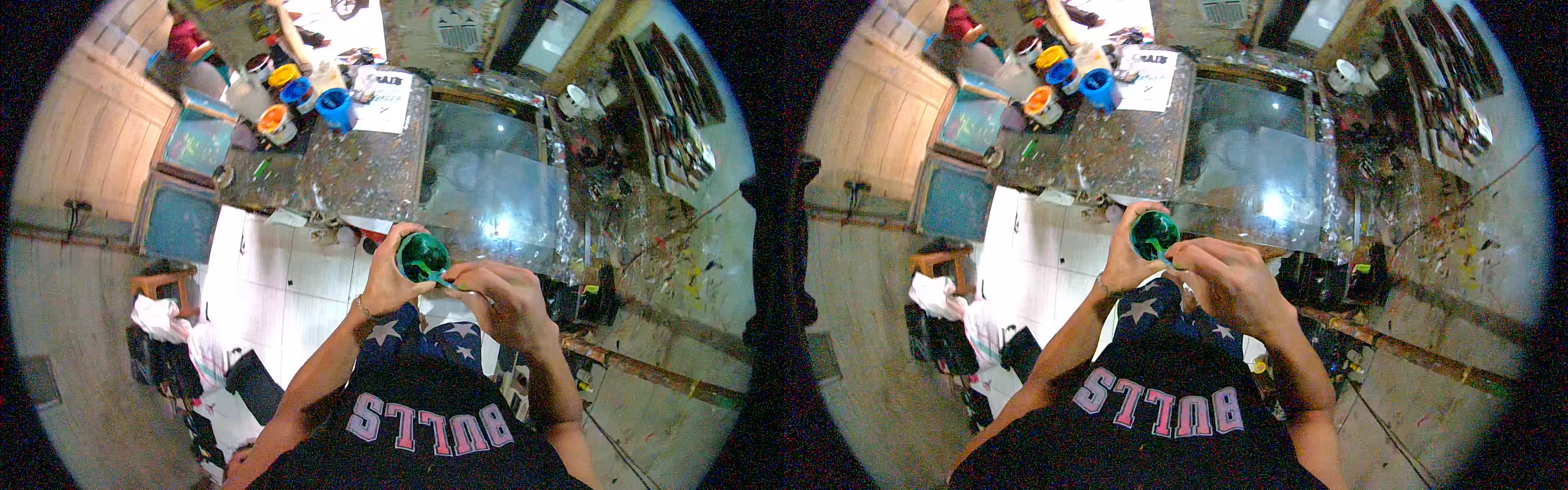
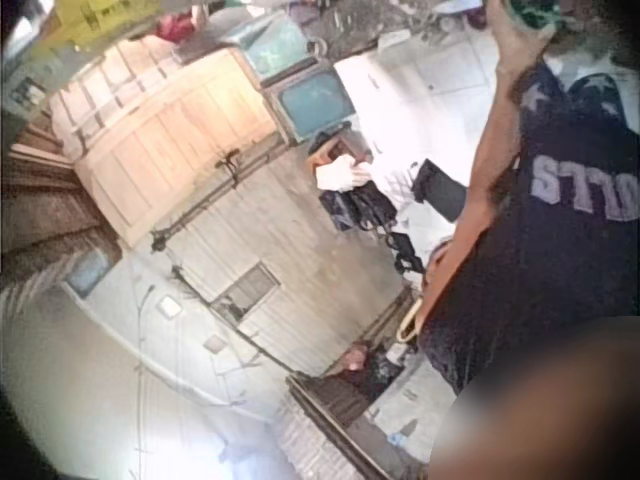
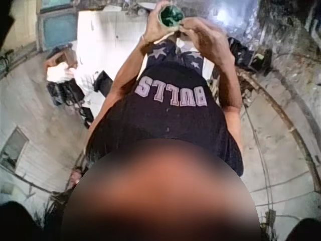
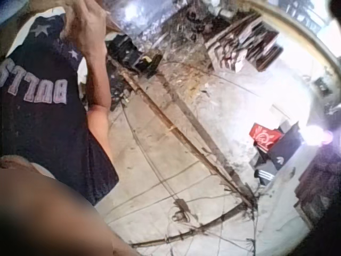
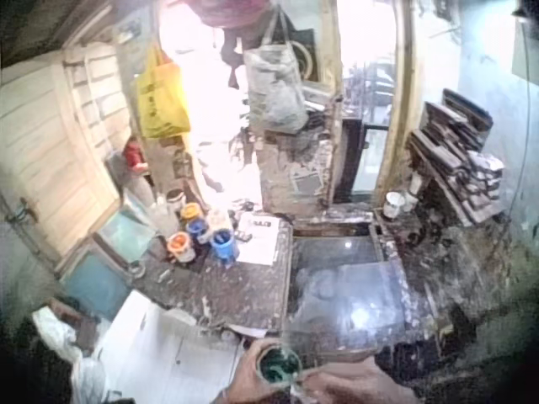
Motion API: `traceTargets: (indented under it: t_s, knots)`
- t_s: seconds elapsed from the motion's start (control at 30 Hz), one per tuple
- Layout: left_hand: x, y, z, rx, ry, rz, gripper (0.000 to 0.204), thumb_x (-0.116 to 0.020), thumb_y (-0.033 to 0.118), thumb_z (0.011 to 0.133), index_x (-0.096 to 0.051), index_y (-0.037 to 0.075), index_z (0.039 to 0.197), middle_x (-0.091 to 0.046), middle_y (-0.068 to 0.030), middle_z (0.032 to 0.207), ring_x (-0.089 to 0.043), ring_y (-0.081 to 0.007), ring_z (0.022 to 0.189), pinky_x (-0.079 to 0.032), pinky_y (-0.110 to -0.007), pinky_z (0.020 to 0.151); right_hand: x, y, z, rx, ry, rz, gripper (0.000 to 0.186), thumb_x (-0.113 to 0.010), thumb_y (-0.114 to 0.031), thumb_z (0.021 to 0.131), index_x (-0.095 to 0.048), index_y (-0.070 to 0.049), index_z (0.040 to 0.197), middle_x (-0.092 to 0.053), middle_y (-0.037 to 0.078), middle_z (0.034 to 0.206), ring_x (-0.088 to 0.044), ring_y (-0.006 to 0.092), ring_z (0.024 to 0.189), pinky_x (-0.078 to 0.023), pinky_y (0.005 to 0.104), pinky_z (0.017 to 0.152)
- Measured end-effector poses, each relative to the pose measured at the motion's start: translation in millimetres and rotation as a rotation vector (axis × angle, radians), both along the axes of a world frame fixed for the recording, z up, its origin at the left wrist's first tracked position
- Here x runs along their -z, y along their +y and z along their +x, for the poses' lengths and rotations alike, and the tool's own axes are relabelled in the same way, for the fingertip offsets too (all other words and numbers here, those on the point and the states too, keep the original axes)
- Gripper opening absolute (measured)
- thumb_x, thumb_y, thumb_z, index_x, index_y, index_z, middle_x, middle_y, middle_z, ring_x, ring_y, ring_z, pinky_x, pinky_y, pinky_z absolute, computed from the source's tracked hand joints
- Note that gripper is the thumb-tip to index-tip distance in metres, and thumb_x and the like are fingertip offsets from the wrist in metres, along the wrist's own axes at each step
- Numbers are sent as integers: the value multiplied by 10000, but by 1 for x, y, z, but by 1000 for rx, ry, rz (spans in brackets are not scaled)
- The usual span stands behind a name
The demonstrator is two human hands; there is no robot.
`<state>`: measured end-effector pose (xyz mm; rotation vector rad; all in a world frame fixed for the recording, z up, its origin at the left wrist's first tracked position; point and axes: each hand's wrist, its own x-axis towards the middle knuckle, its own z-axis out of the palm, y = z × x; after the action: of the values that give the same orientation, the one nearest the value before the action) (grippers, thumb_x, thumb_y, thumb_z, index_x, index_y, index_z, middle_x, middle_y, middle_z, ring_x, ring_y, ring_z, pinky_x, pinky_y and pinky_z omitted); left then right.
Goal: The person scoops green ink from a container onto a screen-printing frame and uses a squeegee to pull the ink across the mesh, printing a graphic onto a black t-shirt. They lift the screen to reveal the printed design and repeat the process on a second shirt.
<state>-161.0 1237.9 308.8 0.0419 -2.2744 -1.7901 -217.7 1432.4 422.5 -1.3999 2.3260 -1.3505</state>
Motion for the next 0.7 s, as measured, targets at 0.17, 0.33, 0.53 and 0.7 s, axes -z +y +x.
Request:
traceTargets:
  t_s: [0.17,0.33,0.53,0.7]
  knots:
    - [2,-16,46,-78,137,124,794,-905,60,544,-515,59,1236,-588,-99,1209,-591,-227,1142,-469,-338,1005,-25,-24,31,-90,62,150,295,-662,7,814,-632,-25,1106,-707,133,1013,-711,302,880,-581,378,757]
    - [11,-41,78,-239,259,251,755,-926,146,589,-524,52,1222,-604,-125,1219,-599,-222,1140,-477,-343,993,-51,-68,48,-347,256,150,369,-663,5,777,-639,-3,1145,-687,146,1072,-696,299,932,-585,378,772]
    - [19,-104,118,-440,270,215,727,-914,163,615,-527,50,1221,-626,-127,1192,-628,-241,1101,-496,-341,955,-46,-153,80,-570,461,295,381,-670,-45,774,-626,34,1144,-657,161,1107,-683,291,936,-591,387,745]
    - [26,-188,167,-572,254,236,714,-928,223,623,-531,64,1195,-643,-106,1137,-651,-220,1033,-512,-324,906,-30,-258,110,-548,167,201,232,-750,-24,811,-651,16,1018,-703,161,920,-707,311,792,-584,379,681]
